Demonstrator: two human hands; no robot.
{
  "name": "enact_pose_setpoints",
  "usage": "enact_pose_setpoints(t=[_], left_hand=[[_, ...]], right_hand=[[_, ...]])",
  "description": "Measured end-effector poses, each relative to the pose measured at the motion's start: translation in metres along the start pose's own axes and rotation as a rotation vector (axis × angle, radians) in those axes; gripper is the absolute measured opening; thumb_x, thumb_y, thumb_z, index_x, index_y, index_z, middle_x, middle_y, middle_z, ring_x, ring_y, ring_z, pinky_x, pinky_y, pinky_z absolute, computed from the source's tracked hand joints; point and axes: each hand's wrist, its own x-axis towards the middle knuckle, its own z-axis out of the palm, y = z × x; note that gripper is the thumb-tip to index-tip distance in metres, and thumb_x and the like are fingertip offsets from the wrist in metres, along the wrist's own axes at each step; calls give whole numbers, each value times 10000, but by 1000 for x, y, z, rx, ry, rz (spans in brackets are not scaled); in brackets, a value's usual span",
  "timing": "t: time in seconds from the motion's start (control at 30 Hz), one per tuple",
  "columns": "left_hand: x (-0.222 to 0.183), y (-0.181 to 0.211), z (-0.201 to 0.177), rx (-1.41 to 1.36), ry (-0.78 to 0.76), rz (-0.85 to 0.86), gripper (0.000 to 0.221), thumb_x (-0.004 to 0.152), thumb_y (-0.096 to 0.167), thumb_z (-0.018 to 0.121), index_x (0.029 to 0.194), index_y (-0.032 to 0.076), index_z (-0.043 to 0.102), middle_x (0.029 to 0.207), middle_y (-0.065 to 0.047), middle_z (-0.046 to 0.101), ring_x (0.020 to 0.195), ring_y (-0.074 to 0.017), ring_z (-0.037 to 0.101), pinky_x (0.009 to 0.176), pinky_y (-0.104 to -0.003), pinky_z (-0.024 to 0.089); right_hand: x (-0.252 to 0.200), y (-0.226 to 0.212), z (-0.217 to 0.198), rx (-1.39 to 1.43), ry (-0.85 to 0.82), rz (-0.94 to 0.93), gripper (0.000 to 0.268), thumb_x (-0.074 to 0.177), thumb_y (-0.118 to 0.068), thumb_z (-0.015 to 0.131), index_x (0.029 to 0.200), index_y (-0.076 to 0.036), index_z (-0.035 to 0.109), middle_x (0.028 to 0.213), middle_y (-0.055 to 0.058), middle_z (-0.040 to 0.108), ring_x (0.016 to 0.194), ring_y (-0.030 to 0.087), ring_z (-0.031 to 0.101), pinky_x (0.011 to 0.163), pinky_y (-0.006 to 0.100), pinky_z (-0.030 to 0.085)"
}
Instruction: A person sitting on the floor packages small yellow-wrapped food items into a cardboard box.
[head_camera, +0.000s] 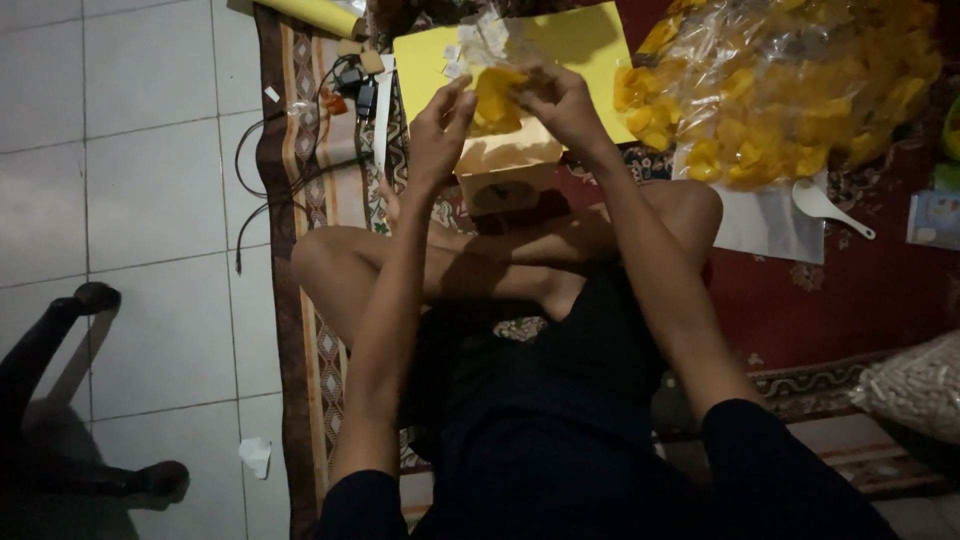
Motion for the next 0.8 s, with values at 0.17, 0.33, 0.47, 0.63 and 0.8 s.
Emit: enact_pose_setpoints(t=[0.17,0.33,0.47,0.63,0.8], left_hand=[[7,-4,3,6,40,74,495,1178,520,719,1471,137,830,1469,-182,879,1333,-329,879,1125,-488,766],[9,-11,4,-10,28,113,424,1194,471,732,1470,161,818,1469,-196,877,1356,-345,882,1110,-481,780],[6,-3,3,30,-28,61,370,1215,503,657,1448,217,683,1466,-251,872,1342,-401,892,1088,-534,775],[-3,6,-1,86,-117,5,249,1250,422,568,1335,188,564,1304,-207,923,1180,-336,923,888,-433,723],[-4,-20,2,438,-106,42,515,1240,558,460,1433,131,673,1779,-282,576,1797,-460,252,1454,-695,-42]], right_hand=[[1,-8,1,-12,-30,8,399,1146,-133,899,1511,-81,747,1525,163,815,1389,309,831,1197,441,738],[11,11,0,-100,-59,-88,460,1101,-109,977,1485,23,762,1431,204,834,1304,326,846,1162,445,747],[15,15,-6,-256,-41,-91,504,1111,-157,988,1553,-74,761,1434,198,857,1207,305,885,1028,410,790],[12,7,-11,-210,-36,-156,554,1119,-27,987,1581,-60,682,1589,222,751,1418,320,786,1180,430,734],[8,19,-15,-330,-102,-38,1050,980,-233,1130,1804,-211,480,1755,299,628,1566,475,688,1244,609,675]])
